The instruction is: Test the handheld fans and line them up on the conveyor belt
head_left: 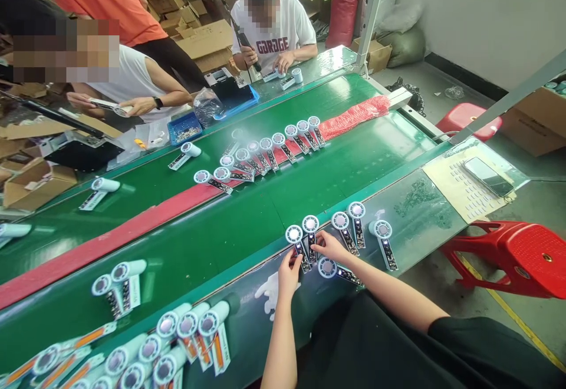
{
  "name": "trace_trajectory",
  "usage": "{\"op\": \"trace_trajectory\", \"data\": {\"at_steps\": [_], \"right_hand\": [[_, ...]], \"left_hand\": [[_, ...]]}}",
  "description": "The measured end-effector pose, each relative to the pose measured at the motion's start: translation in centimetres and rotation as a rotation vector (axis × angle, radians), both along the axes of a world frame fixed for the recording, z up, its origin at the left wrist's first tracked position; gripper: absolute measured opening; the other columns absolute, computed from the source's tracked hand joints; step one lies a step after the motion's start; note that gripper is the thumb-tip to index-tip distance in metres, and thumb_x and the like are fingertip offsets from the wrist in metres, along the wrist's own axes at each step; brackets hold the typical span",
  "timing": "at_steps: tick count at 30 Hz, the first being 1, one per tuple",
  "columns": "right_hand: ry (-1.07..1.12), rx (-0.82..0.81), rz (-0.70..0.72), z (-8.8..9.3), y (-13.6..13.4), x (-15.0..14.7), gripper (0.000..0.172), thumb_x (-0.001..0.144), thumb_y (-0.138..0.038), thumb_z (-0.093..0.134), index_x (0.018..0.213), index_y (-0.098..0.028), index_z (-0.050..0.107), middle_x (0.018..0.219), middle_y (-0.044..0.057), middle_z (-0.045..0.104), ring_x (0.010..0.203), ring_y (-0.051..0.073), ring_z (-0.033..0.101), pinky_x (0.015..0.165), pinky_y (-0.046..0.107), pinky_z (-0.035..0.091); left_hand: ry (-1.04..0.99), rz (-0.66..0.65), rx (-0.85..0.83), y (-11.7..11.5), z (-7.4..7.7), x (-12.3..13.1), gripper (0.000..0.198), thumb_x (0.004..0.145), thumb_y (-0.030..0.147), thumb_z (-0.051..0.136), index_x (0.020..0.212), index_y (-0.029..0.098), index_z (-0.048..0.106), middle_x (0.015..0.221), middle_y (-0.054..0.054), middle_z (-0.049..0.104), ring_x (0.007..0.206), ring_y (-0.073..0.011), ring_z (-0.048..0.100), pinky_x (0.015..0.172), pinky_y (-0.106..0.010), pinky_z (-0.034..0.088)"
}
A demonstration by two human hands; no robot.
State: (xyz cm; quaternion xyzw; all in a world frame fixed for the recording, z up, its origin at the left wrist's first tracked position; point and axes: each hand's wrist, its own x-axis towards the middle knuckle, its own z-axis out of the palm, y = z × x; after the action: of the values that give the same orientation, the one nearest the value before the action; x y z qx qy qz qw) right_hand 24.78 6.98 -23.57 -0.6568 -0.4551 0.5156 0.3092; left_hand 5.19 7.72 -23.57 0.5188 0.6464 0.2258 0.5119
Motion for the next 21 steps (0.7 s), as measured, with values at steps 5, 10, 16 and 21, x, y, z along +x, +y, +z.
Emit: {"op": "trace_trajectory", "data": {"at_steps": [5, 10, 16, 21], "right_hand": [[0.007, -0.007, -0.009, 0.1, -0.03, 0.05, 0.02, 0.08, -0.025, 0.067, 0.096, -0.017, 0.058, 0.085, 0.002, 0.064, 0.077, 0.016, 0.06, 0.072, 0.028, 0.046], [0.009, -0.022, -0.008, 0.23, -0.02, 0.09, 0.021, 0.08, -0.026, 0.067, 0.097, -0.016, 0.058, 0.085, 0.003, 0.064, 0.078, 0.016, 0.061, 0.073, 0.028, 0.047], [-0.017, -0.024, -0.008, 0.34, -0.04, 0.08, 0.022, 0.08, -0.025, 0.069, 0.097, -0.016, 0.058, 0.084, 0.002, 0.064, 0.076, 0.015, 0.061, 0.071, 0.027, 0.048], [-0.063, -0.022, -0.022, 0.64, 0.4, -0.36, 0.019, 0.079, -0.023, 0.069, 0.092, -0.016, 0.058, 0.081, 0.002, 0.065, 0.075, 0.016, 0.063, 0.069, 0.027, 0.047]], "left_hand": [[-0.021, 0.014, -0.014, -0.07, -0.05, 0.08, 0.073, 0.069, 0.066, 0.064, 0.119, 0.012, 0.063, 0.109, -0.015, 0.07, 0.097, -0.0242, 0.067, 0.087, -0.035, 0.055], [-0.028, 0.02, -0.013, -0.12, 0.02, 0.13, 0.071, 0.07, 0.063, 0.065, 0.118, 0.012, 0.063, 0.11, -0.015, 0.07, 0.098, -0.0244, 0.067, 0.087, -0.036, 0.055], [-0.009, 0.005, 0.01, -0.13, 0.18, 0.21, 0.067, 0.072, 0.06, 0.064, 0.118, 0.012, 0.064, 0.109, -0.015, 0.07, 0.094, -0.0242, 0.067, 0.085, -0.037, 0.055], [0.046, 0.006, 0.079, 0.0, 0.2, 0.38, 0.057, 0.073, 0.058, 0.064, 0.111, 0.014, 0.067, 0.101, -0.013, 0.072, 0.087, -0.0238, 0.069, 0.084, -0.039, 0.055]]}}
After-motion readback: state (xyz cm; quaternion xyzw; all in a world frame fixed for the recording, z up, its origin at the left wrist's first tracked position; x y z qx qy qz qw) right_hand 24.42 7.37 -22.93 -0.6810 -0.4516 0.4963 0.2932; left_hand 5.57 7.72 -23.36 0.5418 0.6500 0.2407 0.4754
